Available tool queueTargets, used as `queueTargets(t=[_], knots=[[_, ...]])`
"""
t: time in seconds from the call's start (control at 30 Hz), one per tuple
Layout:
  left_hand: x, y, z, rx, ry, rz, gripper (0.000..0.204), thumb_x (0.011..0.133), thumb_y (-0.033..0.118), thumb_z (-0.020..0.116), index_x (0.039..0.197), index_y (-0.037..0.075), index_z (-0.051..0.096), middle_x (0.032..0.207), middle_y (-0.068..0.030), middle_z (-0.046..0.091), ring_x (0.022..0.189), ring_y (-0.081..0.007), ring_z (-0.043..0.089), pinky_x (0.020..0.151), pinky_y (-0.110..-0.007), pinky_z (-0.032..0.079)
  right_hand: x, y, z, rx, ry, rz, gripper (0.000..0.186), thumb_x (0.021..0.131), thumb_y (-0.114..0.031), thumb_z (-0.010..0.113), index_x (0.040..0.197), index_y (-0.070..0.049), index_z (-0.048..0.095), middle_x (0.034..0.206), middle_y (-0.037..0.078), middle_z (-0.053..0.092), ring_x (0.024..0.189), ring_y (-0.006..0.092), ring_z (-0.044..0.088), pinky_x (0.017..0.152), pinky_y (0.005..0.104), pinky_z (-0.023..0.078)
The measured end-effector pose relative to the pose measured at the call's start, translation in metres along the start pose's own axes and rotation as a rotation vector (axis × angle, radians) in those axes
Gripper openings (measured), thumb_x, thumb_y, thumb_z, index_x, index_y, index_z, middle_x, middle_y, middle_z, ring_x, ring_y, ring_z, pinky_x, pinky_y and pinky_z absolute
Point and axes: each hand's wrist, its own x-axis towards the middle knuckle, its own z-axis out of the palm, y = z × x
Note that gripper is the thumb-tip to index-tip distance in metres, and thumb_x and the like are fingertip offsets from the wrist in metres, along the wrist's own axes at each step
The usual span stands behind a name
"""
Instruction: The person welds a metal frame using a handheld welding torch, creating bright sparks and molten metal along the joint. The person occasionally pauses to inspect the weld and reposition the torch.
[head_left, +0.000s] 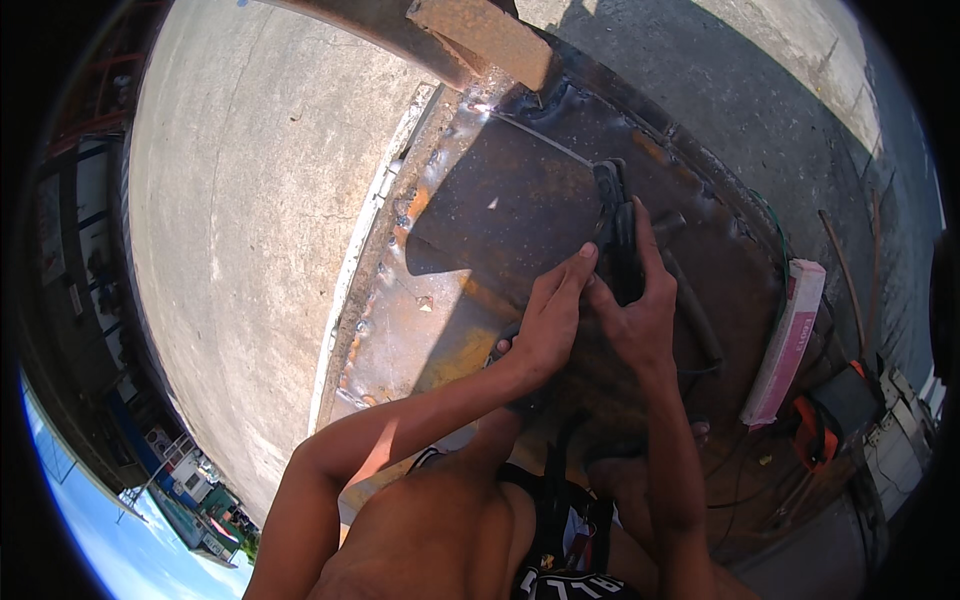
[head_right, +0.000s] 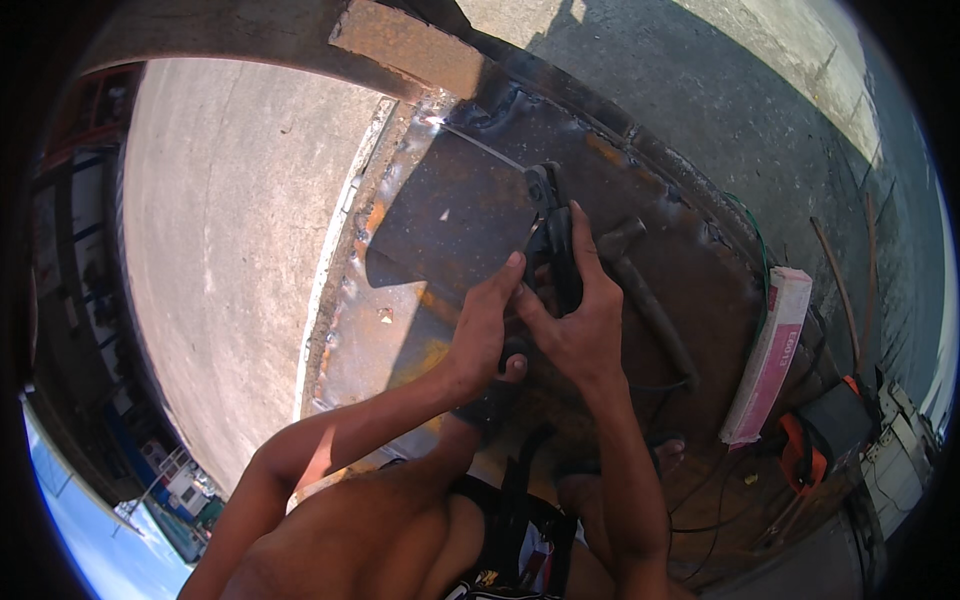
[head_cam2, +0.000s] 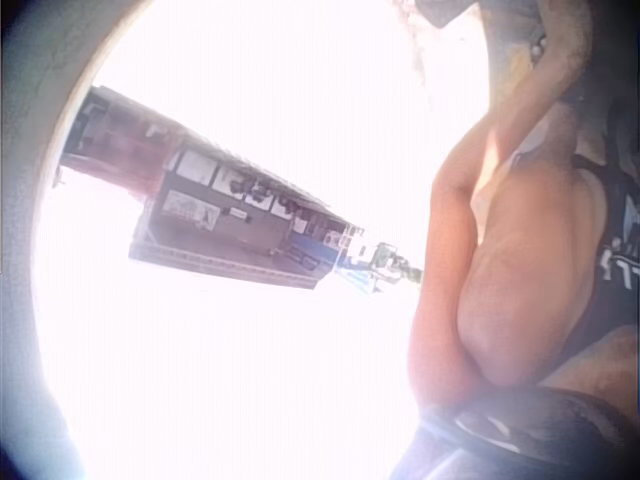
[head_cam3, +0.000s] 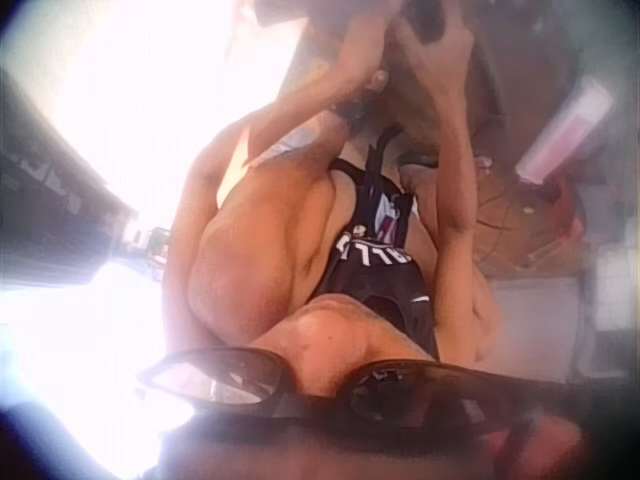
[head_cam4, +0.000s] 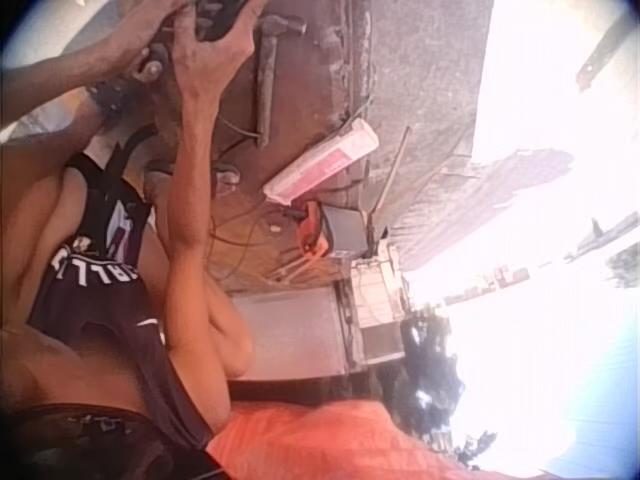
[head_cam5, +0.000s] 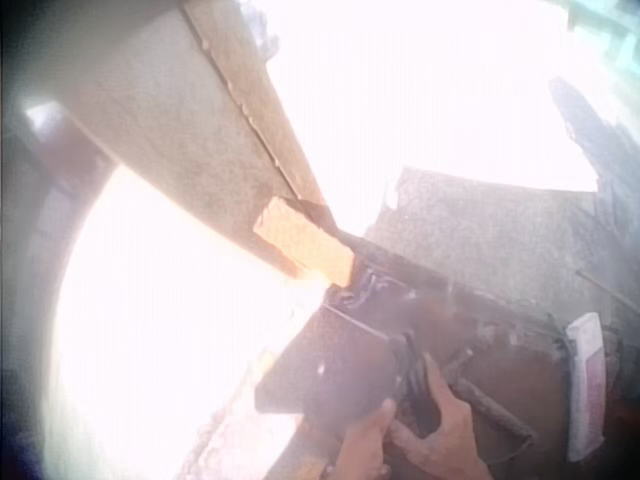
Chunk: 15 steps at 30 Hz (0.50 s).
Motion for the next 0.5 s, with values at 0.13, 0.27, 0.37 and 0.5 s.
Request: queueTargets(t=[0.13,0.27,0.37,0.5], knots=[[-0.003,0.007,0.005,-0.048,0.006,-0.012,0.050,0.114,0.053,0.049,0.115,0.006,0.067,0.096,0.0019,0.059,0.091,-0.0090,0.055,0.082,-0.028,0.047,0.000,0.002,0.000,0.001,0.006,-0.017,0.097,0.086,-0.015,0.088,0.167,0.001,0.037,0.107,0.010,0.076,0.090,0.0174,0.073,0.085,0.0349,0.059],[-0.007,0.015,0.013,-0.116,0.044,-0.019,0.049,0.117,0.046,0.049,0.103,0.002,0.065,0.095,0.0014,0.057,0.092,-0.0069,0.050,0.088,-0.027,0.046,0.000,0.001,0.000,0.001,0.007,0.003,0.096,0.086,-0.014,0.088,0.166,0.001,0.037,0.107,0.010,0.077,0.091,0.0174,0.073,0.085,0.0350,0.059],[-0.006,0.012,0.009,-0.104,0.032,-0.009,0.049,0.117,0.046,0.049,0.103,0.002,0.065,0.095,0.0014,0.058,0.091,-0.0068,0.050,0.088,-0.027,0.046,0.001,0.001,0.000,0.002,0.006,-0.006,0.096,0.086,-0.014,0.088,0.166,0.001,0.038,0.106,0.010,0.077,0.090,0.0175,0.073,0.085,0.0350,0.059],[-0.007,0.014,0.011,-0.104,0.051,-0.032,0.050,0.117,0.045,0.048,0.104,0.001,0.066,0.095,0.0014,0.058,0.092,-0.0069,0.051,0.088,-0.027,0.046,0.001,0.001,-0.001,-0.022,0.003,-0.012,0.096,0.086,-0.015,0.088,0.166,0.001,0.038,0.104,0.010,0.076,0.090,0.0173,0.073,0.084,0.0348,0.059]])
